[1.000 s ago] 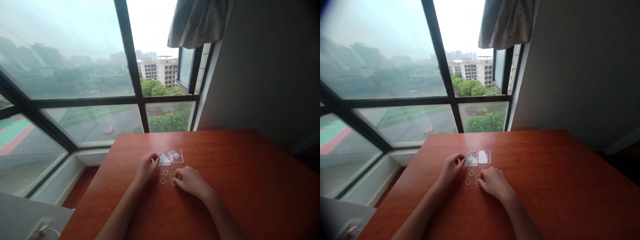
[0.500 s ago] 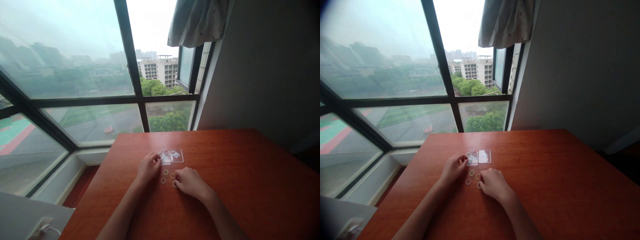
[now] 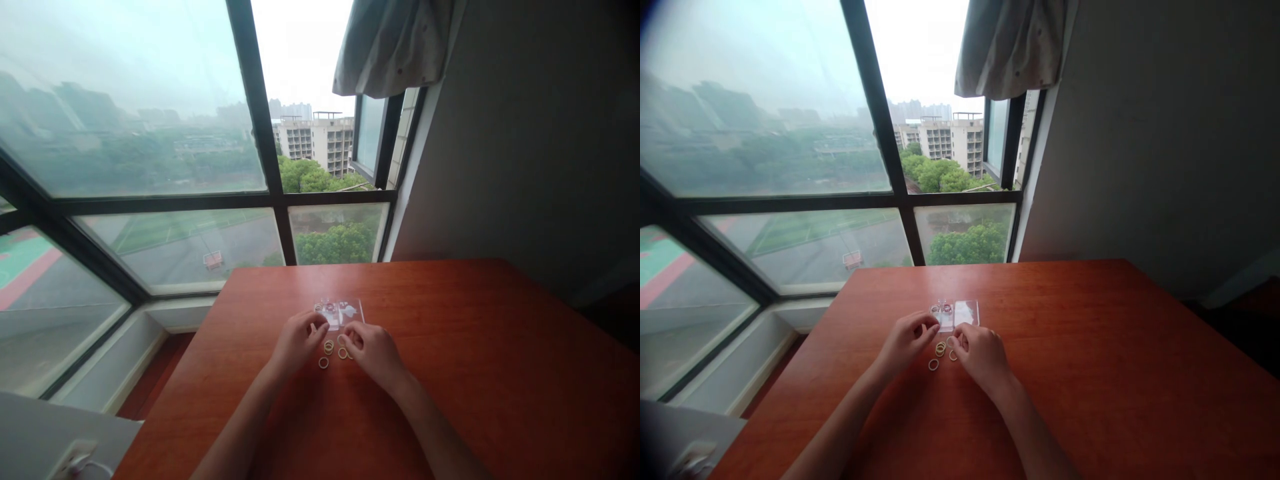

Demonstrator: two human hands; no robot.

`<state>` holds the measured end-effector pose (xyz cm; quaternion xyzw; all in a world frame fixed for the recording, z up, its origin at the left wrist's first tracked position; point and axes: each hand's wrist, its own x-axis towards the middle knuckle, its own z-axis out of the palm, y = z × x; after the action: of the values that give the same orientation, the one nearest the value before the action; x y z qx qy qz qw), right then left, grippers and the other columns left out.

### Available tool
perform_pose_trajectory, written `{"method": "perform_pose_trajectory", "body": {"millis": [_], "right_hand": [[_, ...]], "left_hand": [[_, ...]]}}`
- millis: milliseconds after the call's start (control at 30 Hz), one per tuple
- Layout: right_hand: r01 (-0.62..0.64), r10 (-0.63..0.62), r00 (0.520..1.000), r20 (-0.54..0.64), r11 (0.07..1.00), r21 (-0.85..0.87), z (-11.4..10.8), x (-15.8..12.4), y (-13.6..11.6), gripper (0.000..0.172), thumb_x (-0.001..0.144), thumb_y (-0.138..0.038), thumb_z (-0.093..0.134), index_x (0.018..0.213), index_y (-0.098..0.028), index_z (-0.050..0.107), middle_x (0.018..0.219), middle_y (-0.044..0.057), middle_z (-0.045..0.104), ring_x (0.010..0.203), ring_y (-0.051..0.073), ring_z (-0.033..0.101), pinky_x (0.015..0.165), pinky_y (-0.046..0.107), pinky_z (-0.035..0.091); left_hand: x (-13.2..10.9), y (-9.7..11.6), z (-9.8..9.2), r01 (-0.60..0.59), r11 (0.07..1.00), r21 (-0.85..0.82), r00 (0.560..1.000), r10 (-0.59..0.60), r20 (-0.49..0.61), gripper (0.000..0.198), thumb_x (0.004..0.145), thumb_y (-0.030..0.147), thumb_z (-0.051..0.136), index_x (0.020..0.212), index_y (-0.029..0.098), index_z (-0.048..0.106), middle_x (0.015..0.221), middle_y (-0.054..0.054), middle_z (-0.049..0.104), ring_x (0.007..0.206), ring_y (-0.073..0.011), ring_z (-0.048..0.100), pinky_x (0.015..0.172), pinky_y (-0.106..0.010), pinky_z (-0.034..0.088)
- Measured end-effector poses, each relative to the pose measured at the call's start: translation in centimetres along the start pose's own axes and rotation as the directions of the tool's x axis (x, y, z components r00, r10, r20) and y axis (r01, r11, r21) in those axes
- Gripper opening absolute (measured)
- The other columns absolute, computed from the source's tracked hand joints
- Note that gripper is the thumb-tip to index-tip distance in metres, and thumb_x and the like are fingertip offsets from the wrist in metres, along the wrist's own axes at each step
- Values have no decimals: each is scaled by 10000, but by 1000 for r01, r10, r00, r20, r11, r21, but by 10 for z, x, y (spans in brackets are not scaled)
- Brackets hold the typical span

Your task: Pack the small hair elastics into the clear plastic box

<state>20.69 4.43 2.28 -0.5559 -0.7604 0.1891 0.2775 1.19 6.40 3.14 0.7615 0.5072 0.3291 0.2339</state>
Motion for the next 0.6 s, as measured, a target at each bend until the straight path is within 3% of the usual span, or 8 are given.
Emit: {"method": "perform_pose_trajectory", "body": {"millis": [167,333,433,600], "right_hand": [[17,-14,996,-84,999,33,4,0,3,150,856,-326,563,819,-221,664,608,-26,613,574,122,554,582,221,339],[29,-26,995,-96,999,33,5,-1,3,156,861,-329,557,817,-225,664,609,-29,608,569,118,546,574,218,337],[19,-17,996,-93,1000,22,6,-1,1,183,876,-342,538,821,-225,667,599,-29,605,558,118,541,571,222,336],[51,-51,998,47,999,6,12,-5,-10,148,877,-294,540,834,-237,670,698,-19,678,656,129,607,613,223,350]], "left_hand": [[-1,11,5,20,990,-139,993,-3,118,183,818,297,588,773,147,682,652,-2,616,578,-99,467,546,-192,356],[-1,12,7,53,975,-215,989,-21,150,141,790,233,578,760,136,677,622,2,596,546,-87,437,521,-185,347],[0,9,7,40,980,-193,994,-19,108,125,782,213,567,750,141,664,624,5,592,547,-88,448,526,-189,355],[2,-5,0,36,999,-15,994,-38,-104,124,800,215,542,753,158,642,693,-6,618,593,-106,485,566,-216,368]]}}
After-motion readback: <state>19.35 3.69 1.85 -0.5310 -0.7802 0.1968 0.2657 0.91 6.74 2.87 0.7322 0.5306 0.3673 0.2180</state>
